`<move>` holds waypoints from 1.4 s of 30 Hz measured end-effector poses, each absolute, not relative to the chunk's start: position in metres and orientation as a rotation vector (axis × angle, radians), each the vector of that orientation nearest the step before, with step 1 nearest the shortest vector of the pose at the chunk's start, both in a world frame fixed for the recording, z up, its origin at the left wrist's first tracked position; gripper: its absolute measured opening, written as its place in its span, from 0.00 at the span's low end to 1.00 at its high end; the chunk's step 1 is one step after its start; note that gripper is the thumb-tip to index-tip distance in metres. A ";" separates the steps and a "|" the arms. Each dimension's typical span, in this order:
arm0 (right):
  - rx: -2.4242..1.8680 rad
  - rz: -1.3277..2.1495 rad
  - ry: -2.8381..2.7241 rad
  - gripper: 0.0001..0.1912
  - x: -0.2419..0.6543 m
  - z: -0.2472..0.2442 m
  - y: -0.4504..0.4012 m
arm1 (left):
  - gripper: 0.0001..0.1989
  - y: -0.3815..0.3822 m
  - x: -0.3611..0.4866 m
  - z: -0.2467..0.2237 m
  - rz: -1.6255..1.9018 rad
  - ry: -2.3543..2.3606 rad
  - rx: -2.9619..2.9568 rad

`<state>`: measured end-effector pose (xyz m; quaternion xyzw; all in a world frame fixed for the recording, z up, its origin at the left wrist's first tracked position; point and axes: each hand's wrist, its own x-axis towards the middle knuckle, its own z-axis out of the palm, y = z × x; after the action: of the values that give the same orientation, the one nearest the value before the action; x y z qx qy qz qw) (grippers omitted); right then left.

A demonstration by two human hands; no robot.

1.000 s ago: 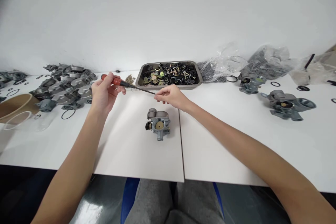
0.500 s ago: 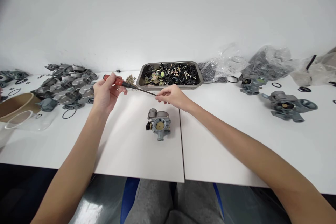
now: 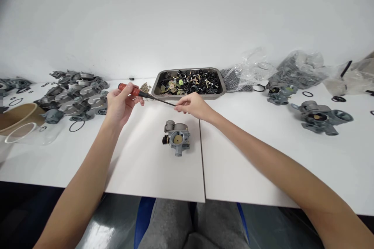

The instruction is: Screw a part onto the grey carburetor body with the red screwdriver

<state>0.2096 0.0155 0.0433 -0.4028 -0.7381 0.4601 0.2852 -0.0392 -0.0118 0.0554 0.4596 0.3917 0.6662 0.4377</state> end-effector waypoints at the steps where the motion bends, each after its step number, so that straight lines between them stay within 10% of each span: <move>1: -1.075 1.225 -1.973 0.13 0.211 0.044 0.017 | 0.18 -0.012 -0.039 0.056 1.650 0.970 1.147; 14: -1.010 1.151 -2.080 0.14 0.212 0.045 0.020 | 0.17 -0.018 -0.036 0.063 1.613 0.899 1.232; 25: -0.619 1.347 -2.785 0.49 0.243 0.074 0.024 | 0.17 -0.021 -0.053 0.083 1.651 0.933 1.191; 42: -0.293 1.596 -2.771 0.33 0.218 0.056 0.001 | 0.11 -0.041 0.020 0.158 1.255 0.759 1.852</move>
<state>0.2182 0.0006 0.0556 -0.0912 -0.8624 0.4967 -0.0350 0.0199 -0.0405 0.1579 0.7253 0.2972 0.4913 0.3799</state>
